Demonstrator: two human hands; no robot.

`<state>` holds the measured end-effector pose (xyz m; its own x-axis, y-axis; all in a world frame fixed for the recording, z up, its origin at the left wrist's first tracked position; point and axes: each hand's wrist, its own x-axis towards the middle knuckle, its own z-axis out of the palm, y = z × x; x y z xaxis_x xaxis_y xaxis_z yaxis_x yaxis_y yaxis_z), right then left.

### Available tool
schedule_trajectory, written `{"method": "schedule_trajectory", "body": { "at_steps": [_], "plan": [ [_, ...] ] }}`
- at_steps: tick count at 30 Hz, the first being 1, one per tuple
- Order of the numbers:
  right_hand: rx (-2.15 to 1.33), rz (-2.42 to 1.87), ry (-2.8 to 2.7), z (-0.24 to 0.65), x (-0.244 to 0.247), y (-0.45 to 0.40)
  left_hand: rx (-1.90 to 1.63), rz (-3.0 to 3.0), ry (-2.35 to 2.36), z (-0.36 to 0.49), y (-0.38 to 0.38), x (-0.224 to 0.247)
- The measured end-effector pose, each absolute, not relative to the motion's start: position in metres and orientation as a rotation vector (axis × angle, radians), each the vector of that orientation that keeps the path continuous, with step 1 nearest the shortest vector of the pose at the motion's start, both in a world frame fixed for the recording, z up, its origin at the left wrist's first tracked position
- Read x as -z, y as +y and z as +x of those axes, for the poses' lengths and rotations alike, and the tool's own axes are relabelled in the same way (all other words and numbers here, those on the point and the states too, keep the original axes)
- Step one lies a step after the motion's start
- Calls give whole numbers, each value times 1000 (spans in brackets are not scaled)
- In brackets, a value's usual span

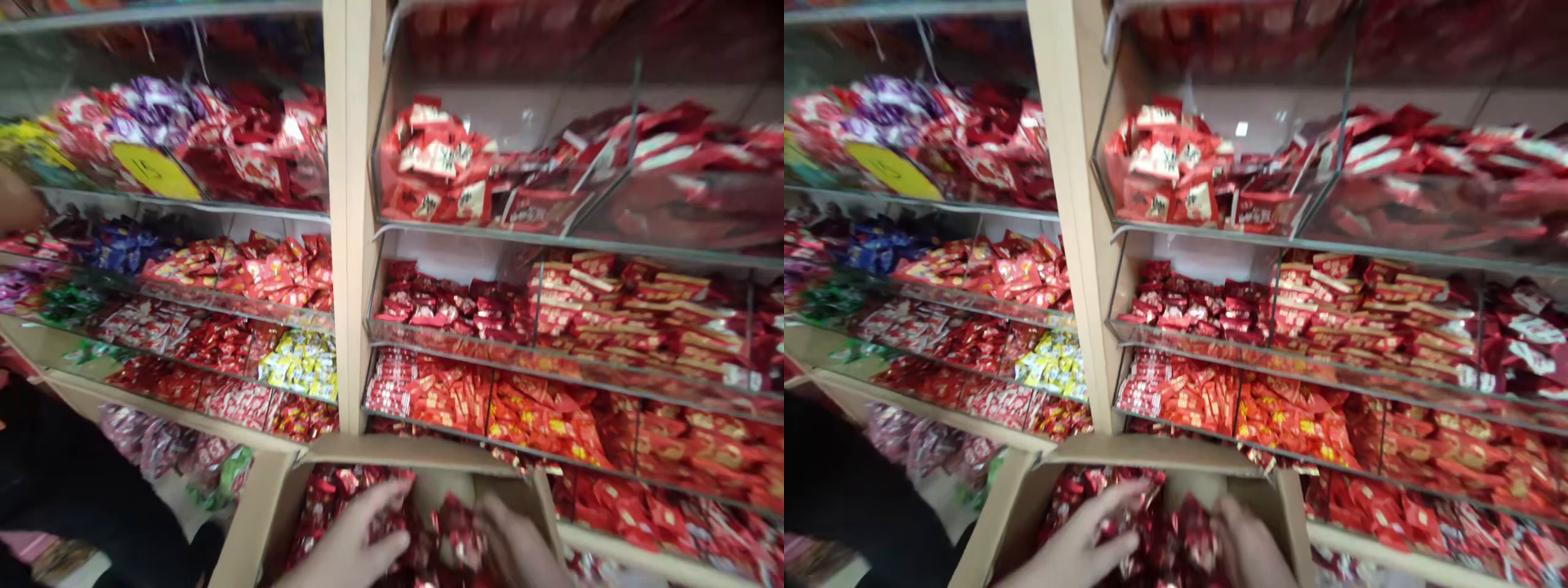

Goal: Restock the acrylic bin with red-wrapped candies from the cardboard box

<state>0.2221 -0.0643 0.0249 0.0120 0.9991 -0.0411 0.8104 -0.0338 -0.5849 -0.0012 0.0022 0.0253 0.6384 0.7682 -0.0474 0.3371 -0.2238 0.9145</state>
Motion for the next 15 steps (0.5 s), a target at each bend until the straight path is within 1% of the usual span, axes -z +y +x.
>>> {"method": "schedule_trajectory", "body": {
  "at_steps": [3, 5, 8, 10, 13, 15],
  "plan": [
    [-692, -1716, -1692, 224, -34, -56, -484, 1548, 671, 23, 4, -37],
    [-771, -1537, -1558, 218, -38, -49, -554, 1352, 577, 37, 3, -41],
    [-929, -1345, -1359, 202, -39, -42, -725, 1188, 586, 48, -2, -43],
    [-1012, -1260, -1194, 194, -37, -39, -772, 1153, 606, 48, -6, -41],
    [-1030, -1169, -935, 192, -32, -35, -792, 1060, 610, 41, -9, -35],
    [-990, -1166, -872, 196, -31, -32, -772, 970, 665, 36, -8, -30]
  ]
}}
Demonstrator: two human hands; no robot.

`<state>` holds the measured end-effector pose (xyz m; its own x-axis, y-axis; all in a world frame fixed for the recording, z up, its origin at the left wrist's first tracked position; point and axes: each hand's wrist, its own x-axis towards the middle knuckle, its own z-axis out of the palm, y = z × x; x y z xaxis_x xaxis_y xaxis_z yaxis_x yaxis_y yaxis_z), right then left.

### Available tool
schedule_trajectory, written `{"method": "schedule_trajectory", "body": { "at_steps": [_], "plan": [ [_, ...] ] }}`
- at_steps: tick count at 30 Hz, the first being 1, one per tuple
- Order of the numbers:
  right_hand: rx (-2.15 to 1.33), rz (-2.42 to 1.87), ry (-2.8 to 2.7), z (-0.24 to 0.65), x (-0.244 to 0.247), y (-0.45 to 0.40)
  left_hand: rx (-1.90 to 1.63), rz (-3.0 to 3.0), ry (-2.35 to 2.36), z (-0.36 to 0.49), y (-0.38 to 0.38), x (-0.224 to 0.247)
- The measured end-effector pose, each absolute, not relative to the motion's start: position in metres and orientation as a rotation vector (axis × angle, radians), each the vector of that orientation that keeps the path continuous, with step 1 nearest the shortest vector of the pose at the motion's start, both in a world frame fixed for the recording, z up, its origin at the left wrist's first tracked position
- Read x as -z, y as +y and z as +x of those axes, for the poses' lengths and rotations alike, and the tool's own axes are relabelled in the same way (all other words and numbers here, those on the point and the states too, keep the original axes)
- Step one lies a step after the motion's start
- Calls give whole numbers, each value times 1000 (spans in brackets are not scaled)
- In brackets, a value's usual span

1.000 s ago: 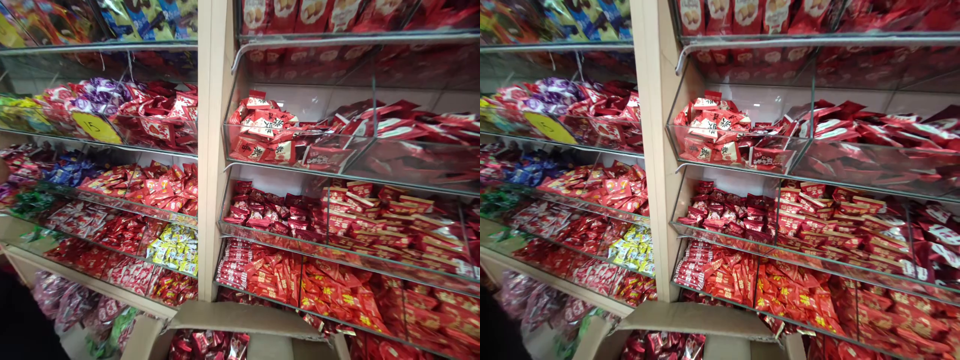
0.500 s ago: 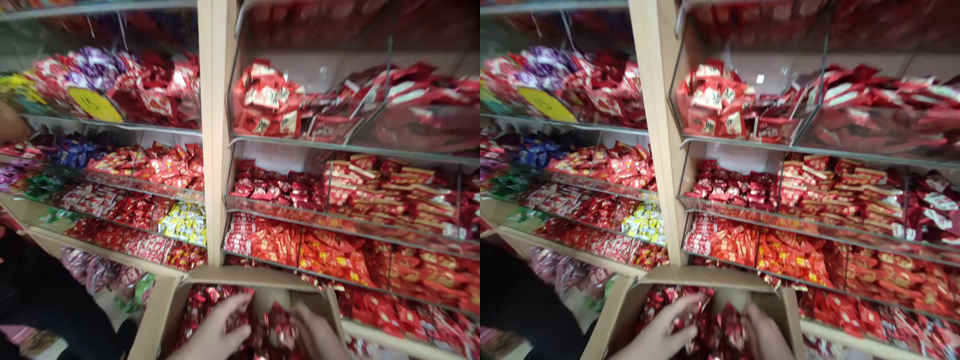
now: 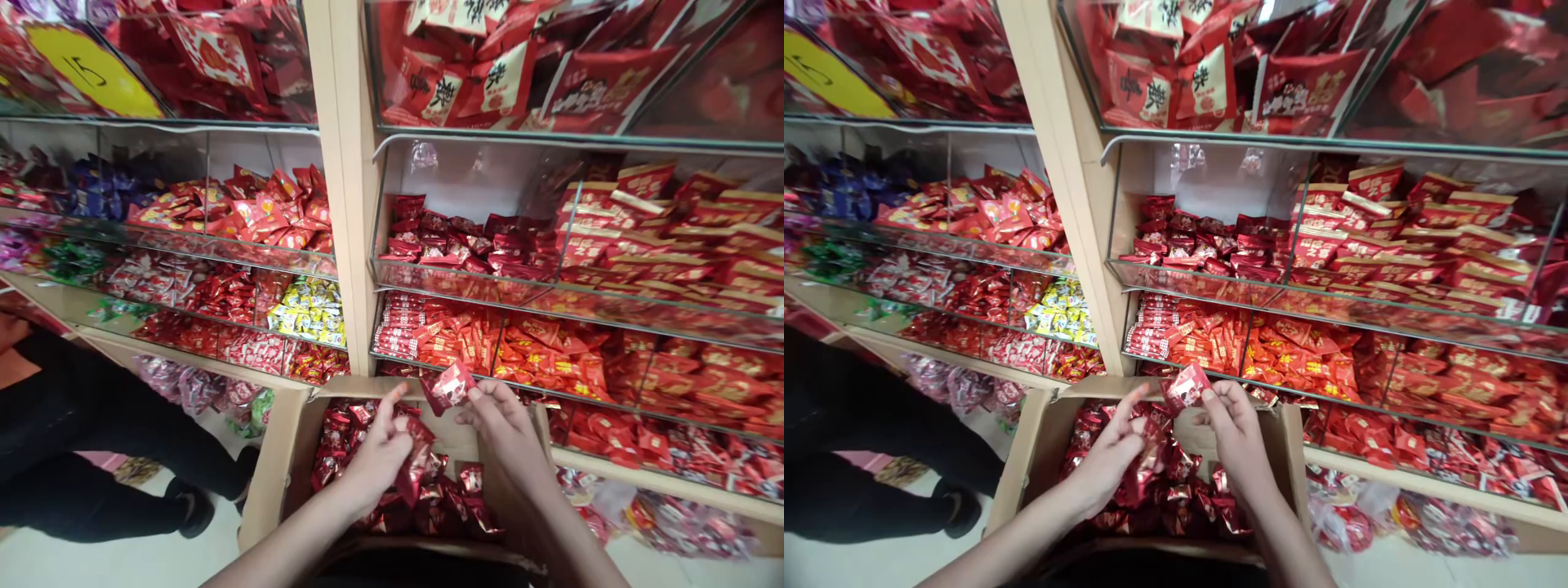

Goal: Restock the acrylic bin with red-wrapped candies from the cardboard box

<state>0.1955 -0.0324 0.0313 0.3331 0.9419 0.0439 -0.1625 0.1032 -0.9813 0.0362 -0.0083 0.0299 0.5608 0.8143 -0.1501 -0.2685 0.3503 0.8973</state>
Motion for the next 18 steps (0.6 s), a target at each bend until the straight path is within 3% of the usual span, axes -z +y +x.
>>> {"method": "schedule_trajectory", "body": {
  "at_steps": [8, 18],
  "plan": [
    [-936, -1225, -1091, 191, -41, -33, -795, 1161, 769, 44, 1, -42],
    [-859, -1191, -920, 169, -21, -37, -775, 912, 885, 46, 6, -32]
  ]
}}
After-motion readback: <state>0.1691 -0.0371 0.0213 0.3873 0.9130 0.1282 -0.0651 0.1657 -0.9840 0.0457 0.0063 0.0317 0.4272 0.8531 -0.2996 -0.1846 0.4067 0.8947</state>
